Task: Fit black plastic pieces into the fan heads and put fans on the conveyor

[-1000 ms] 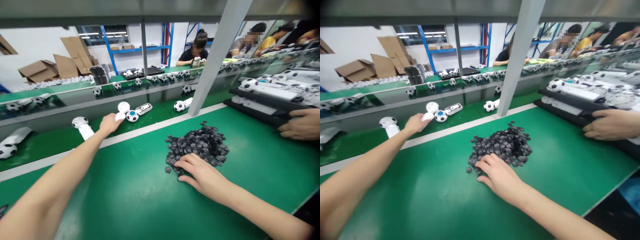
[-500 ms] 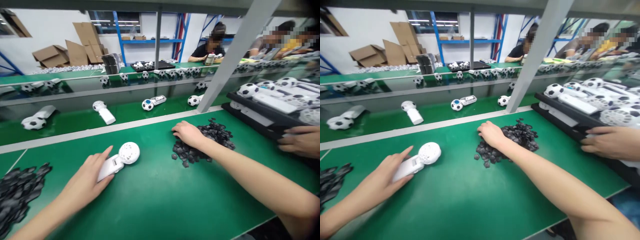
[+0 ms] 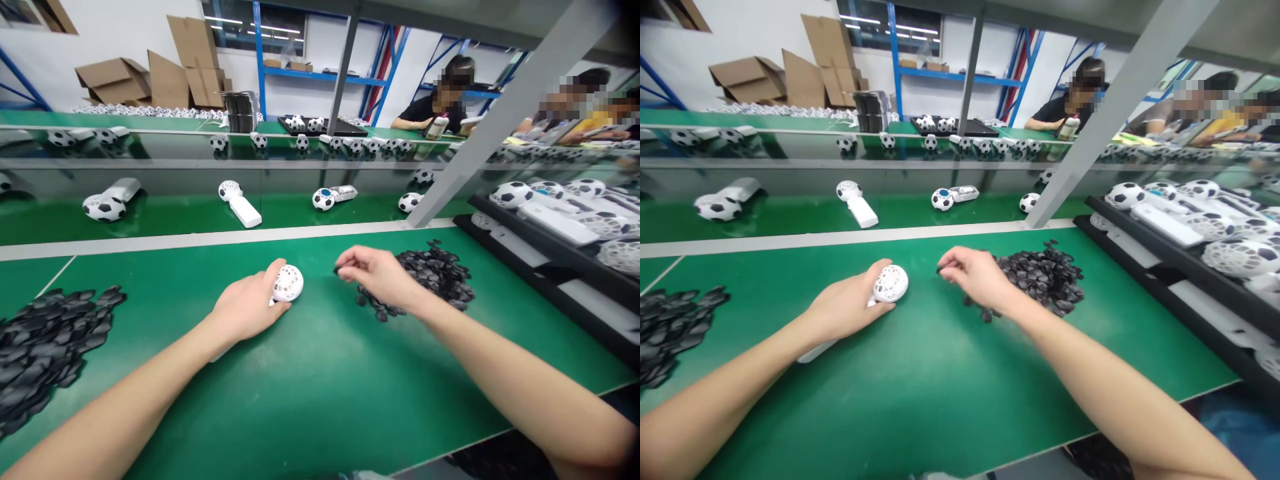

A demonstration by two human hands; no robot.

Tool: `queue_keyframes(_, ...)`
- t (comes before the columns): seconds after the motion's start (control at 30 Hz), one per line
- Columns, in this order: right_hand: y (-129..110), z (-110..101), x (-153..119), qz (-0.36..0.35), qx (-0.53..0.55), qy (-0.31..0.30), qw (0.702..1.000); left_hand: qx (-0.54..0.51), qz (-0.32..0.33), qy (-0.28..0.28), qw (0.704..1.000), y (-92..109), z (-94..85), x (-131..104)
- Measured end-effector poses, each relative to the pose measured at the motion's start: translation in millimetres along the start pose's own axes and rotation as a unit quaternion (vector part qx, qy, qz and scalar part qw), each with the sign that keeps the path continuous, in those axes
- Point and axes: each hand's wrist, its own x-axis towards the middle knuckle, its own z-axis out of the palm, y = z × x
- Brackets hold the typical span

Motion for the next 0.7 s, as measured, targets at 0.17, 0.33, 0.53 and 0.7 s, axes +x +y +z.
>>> queue_keyframes(0.17,-36,44,-9,-0.119,0.132,-0.007,0.984,-0.025,0.013,0.034,0.999,-2,1.6,-3)
queue_keyframes(0.33,-36,68,0,-0.095,0.189,0.026,0.977,-0.079,0.038,0.046,0.995,-3,0.2,-5)
queue_keyframes(0.53,-32,72,5,-0.085,0.214,0.034,0.972,-0.12,0.033,0.041,0.991,-4,-1.4,-3)
queue_keyframes(0.7,-26,73,8,-0.073,0.259,0.004,0.963,-0.107,0.029,0.045,0.993,-3,-1.5,-2)
